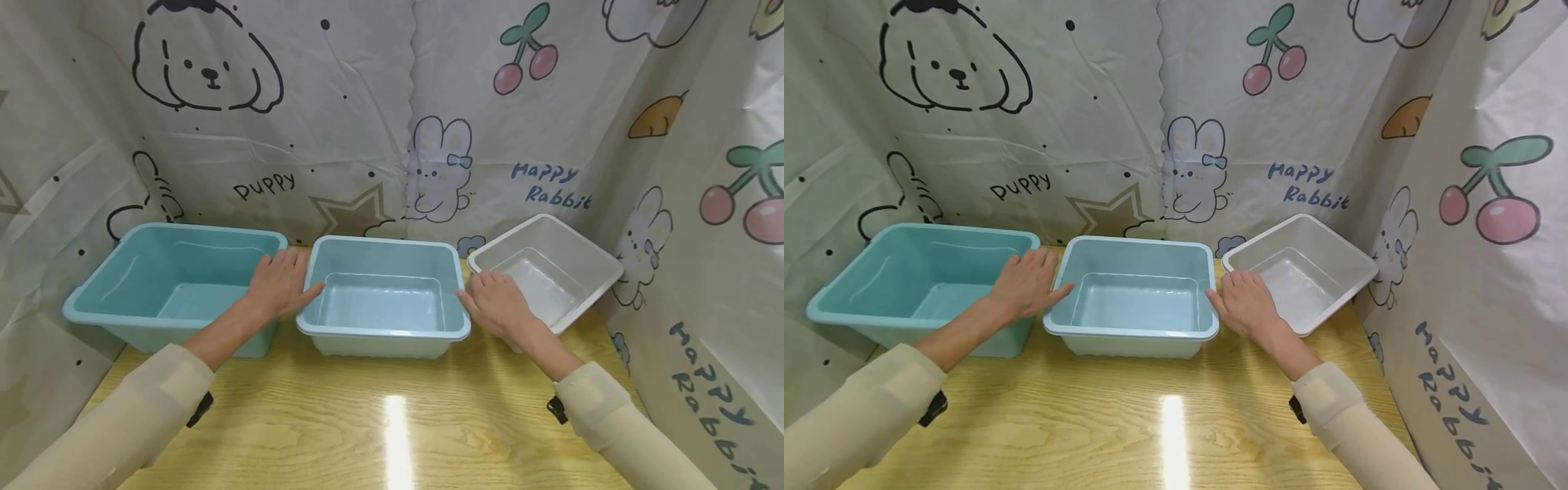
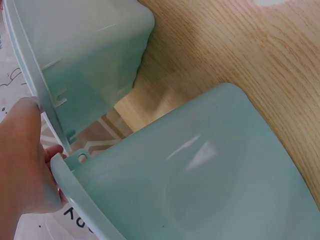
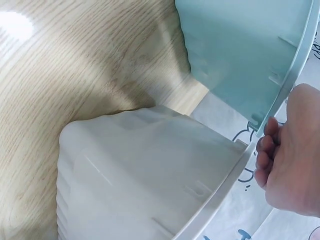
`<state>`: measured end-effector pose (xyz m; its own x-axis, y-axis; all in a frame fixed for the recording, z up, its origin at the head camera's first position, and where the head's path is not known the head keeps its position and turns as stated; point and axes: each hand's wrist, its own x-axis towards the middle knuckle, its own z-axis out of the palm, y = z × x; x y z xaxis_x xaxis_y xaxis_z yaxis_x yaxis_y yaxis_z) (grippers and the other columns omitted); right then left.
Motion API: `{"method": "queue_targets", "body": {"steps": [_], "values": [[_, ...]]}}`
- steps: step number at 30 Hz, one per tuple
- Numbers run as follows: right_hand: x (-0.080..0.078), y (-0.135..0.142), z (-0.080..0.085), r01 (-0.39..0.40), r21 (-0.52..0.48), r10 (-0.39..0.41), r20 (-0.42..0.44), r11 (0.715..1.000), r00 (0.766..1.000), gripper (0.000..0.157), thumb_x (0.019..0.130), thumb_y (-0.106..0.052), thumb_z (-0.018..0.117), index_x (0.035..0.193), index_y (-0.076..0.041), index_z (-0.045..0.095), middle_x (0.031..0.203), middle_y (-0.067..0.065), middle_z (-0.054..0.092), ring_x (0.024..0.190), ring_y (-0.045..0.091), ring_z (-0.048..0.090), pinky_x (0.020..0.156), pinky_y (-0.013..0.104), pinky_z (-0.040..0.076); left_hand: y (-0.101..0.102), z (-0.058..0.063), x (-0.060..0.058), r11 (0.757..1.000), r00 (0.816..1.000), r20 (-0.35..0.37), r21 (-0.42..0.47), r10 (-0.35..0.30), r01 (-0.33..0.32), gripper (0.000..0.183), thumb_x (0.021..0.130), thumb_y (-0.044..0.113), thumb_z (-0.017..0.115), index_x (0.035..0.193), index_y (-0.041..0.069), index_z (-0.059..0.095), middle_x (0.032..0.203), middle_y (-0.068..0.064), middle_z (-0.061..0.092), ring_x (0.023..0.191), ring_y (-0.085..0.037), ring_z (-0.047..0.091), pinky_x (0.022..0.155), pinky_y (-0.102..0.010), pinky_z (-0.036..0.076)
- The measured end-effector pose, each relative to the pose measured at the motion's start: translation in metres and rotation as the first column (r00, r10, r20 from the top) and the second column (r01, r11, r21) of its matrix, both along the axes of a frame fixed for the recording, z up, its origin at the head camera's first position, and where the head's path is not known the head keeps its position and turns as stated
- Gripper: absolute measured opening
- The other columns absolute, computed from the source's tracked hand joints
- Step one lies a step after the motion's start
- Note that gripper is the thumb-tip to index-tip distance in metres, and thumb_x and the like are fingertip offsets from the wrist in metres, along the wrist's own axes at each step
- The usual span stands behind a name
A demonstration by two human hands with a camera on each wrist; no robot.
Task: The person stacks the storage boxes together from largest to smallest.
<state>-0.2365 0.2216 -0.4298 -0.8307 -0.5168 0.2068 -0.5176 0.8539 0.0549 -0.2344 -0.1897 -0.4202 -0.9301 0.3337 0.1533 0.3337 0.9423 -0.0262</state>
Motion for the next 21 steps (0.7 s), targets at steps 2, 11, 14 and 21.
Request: {"method": "queue_targets", "body": {"steps": [2, 11, 14, 21], "values": [[0.0000, -0.0009, -0.0010, -0.001, 0.011, 0.001, -0.002, 1.000, 1.000, 0.038, 0.103, -0.036, 0.048, 0.081, -0.006, 0.044, 0.073, 0.006, 0.039, 0.067, 0.026, 0.042, 0.063, 0.039, 0.037, -0.0005, -0.0009, 0.0005, 1.000, 1.000, 0.001, -0.010, 0.002, -0.002, 0.055, 0.096, 0.049, 0.058, 0.107, -0.003, 0.048, 0.105, -0.019, 0.052, 0.089, -0.033, 0.049, 0.070, -0.044, 0.037], [-0.0012, -0.0042, -0.0006, -0.027, 0.010, 0.027, 0.003, 1.000, 1.000, 0.041, 0.103, -0.036, 0.049, 0.074, -0.008, 0.039, 0.071, 0.006, 0.040, 0.064, 0.025, 0.041, 0.063, 0.039, 0.037, -0.0023, -0.0040, -0.0004, 1.000, 1.000, -0.016, -0.022, 0.000, -0.001, 0.056, 0.096, 0.050, 0.057, 0.107, -0.004, 0.049, 0.103, -0.018, 0.052, 0.088, -0.034, 0.049, 0.070, -0.044, 0.037], [-0.0024, -0.0059, 0.0003, -0.030, 0.017, 0.030, 0.039, 0.999, 0.999, 0.038, 0.103, -0.034, 0.047, 0.077, -0.007, 0.043, 0.072, 0.006, 0.042, 0.067, 0.025, 0.043, 0.065, 0.040, 0.038, -0.0025, -0.0050, -0.0007, 1.000, 1.000, -0.015, -0.026, -0.003, 0.003, 0.054, 0.096, 0.050, 0.056, 0.105, -0.002, 0.049, 0.099, -0.017, 0.051, 0.085, -0.032, 0.048, 0.070, -0.043, 0.036], [-0.0045, -0.0087, 0.0010, -0.003, 0.032, 0.000, 0.107, 0.999, 0.994, 0.036, 0.103, -0.034, 0.046, 0.085, -0.003, 0.049, 0.076, 0.007, 0.044, 0.072, 0.028, 0.046, 0.069, 0.042, 0.040, -0.0013, -0.0029, -0.0002, 0.999, 1.000, 0.004, -0.044, -0.001, 0.002, 0.054, 0.097, 0.050, 0.055, 0.108, -0.003, 0.049, 0.103, -0.017, 0.052, 0.090, -0.033, 0.049, 0.072, -0.044, 0.035]]}}
